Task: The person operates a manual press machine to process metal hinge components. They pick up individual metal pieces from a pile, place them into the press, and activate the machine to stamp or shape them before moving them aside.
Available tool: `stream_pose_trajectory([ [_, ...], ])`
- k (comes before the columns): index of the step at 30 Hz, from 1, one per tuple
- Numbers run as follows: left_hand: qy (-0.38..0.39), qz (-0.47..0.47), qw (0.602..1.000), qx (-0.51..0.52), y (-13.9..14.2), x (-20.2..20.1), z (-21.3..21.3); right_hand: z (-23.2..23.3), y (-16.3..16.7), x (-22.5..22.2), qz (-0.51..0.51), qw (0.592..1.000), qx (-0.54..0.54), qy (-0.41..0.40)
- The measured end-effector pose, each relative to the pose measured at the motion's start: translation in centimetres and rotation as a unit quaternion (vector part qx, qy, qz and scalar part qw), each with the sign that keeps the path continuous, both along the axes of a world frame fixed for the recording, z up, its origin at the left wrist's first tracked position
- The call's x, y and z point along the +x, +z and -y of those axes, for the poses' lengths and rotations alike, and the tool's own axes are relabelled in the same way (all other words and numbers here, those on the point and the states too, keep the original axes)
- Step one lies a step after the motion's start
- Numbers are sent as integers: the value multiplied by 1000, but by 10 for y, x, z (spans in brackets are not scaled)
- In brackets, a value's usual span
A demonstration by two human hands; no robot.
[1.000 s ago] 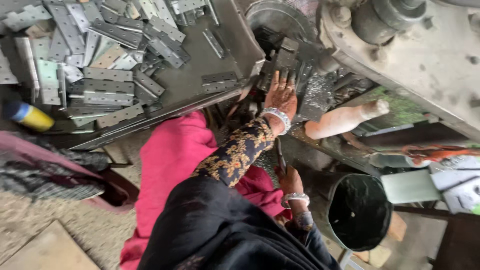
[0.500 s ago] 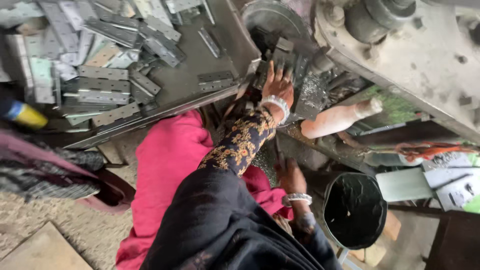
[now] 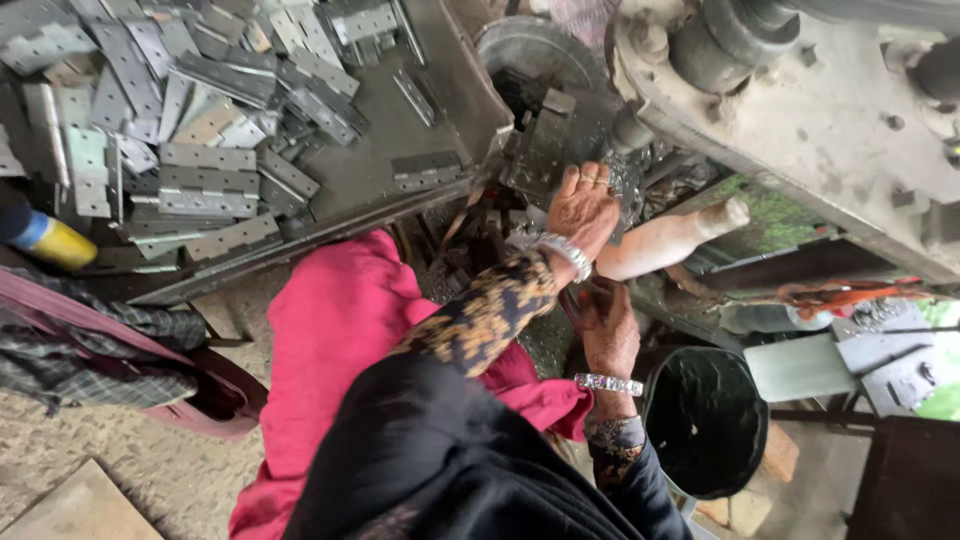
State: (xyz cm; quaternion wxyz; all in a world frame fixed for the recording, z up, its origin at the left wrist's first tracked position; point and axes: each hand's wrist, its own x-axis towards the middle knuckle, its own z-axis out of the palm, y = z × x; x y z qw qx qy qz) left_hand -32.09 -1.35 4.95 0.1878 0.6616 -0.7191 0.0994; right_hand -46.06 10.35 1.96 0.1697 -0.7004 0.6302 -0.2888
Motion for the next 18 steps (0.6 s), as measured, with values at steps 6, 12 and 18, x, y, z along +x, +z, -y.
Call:
stream_pose_trajectory([
  [6, 22, -85, 991, -100, -39, 28, -37, -1, -10, -1, -23, 964, 263, -10],
  [12, 7, 72, 992, 100, -38, 32, -34, 8, -12, 7, -189, 956, 212, 74],
  [18, 37, 124, 989, 70, -25, 9, 1, 24, -43, -25, -158, 973, 124, 112],
])
